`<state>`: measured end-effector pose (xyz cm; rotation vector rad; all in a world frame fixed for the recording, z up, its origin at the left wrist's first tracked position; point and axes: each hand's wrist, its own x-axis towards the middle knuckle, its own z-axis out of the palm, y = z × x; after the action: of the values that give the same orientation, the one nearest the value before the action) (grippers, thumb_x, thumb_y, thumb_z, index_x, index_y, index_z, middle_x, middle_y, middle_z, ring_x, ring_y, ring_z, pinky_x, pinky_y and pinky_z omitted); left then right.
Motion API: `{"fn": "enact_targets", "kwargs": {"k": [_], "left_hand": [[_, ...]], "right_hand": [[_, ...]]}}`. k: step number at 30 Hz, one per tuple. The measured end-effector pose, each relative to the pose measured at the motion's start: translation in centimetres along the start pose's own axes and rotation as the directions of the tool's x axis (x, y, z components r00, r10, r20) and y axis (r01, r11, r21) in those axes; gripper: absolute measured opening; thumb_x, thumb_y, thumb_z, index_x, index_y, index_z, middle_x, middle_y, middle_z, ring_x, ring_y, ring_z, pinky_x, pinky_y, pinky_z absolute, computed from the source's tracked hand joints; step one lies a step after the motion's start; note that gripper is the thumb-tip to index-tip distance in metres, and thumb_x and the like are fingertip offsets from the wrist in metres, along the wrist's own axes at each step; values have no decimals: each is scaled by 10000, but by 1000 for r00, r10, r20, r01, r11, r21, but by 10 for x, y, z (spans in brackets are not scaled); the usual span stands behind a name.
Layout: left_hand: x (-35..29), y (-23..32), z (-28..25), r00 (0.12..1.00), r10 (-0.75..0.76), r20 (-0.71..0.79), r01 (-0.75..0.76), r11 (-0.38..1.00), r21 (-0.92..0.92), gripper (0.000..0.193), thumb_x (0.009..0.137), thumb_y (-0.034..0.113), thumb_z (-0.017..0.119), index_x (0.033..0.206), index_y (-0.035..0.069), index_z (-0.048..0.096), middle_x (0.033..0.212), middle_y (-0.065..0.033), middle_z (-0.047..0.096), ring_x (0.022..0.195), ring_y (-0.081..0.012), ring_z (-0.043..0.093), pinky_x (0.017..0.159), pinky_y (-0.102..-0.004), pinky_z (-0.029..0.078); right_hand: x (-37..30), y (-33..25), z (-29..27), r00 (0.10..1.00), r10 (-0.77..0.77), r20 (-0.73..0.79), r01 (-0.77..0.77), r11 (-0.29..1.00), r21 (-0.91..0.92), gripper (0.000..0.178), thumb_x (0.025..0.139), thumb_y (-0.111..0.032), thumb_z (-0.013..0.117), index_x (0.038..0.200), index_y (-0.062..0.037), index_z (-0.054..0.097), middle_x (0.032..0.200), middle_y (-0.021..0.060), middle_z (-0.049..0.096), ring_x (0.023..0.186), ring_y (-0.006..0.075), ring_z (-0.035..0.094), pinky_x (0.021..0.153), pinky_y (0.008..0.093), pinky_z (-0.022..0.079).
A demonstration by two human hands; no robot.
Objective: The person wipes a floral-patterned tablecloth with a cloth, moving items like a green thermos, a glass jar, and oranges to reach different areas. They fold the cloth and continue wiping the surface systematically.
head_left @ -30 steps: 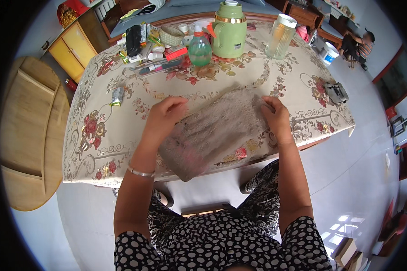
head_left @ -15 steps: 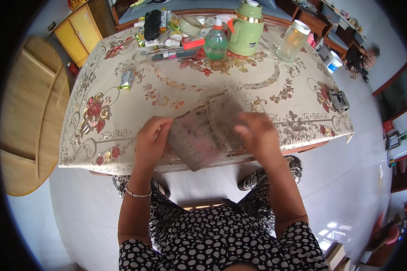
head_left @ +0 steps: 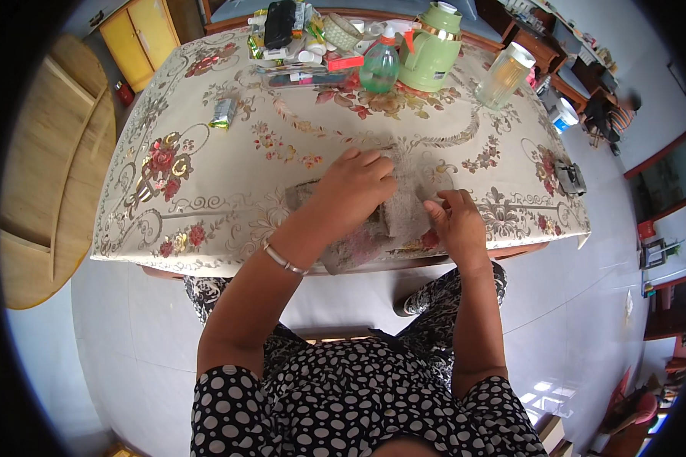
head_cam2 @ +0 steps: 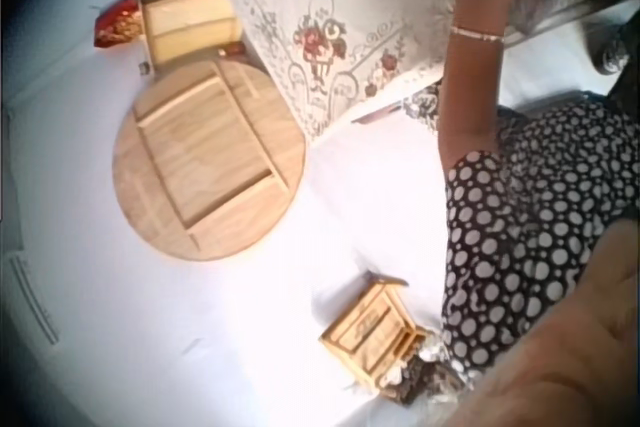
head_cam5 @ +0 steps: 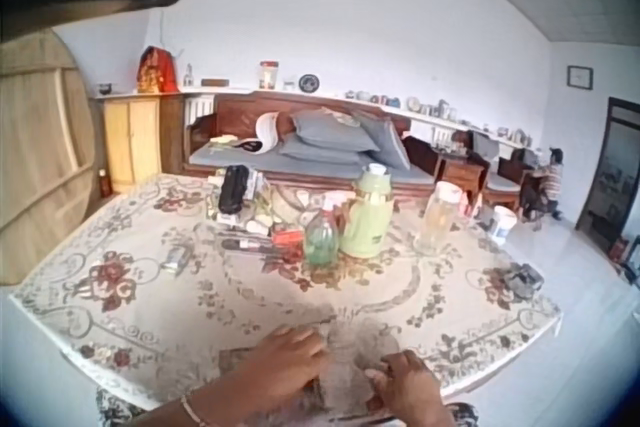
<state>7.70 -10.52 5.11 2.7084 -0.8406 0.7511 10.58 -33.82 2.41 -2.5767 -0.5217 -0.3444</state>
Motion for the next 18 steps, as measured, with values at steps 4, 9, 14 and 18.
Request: {"fn": "enact_targets", "kwargs": {"k": [4,9,14,18], "left_hand": [[-20,16,-14,999,-53,-14,54,995,89,133,712,135,571,838,106,601,898,-27,545,931,-222,542,810,-358,422],[-78,29,-3,979,-202,-22,201,979,-34,284,753,159,627,1030,95,631,1152,-61,587,1141,-251,520,940,-400,409],[-78,61,-8,970,-242,14,242,963,-117,440,746,286,704,1137,100,626,1303,-96,522,1269,-317,427,1027,-487,350],[-75,63,10,953,-294,67,302,923,-237,502,735,360,721,1158,108,623,1341,-112,491,1292,-346,389,1079,-512,283]], "right_hand": [[1,6,2,999,-38,-19,38,998,53,403,847,-411,649,978,-31,614,844,130,598,742,317,609,638,409,501],[0,2,4,997,-67,-37,70,994,78,366,836,-380,671,926,-30,618,806,123,578,735,320,597,639,408,497],[1,-2,7,997,-30,69,22,993,112,311,831,-317,695,892,-23,614,786,126,568,706,319,581,626,407,482],[0,-7,15,995,14,100,-42,956,289,223,823,-202,711,861,-16,593,775,129,575,639,276,556,602,359,469]]}}
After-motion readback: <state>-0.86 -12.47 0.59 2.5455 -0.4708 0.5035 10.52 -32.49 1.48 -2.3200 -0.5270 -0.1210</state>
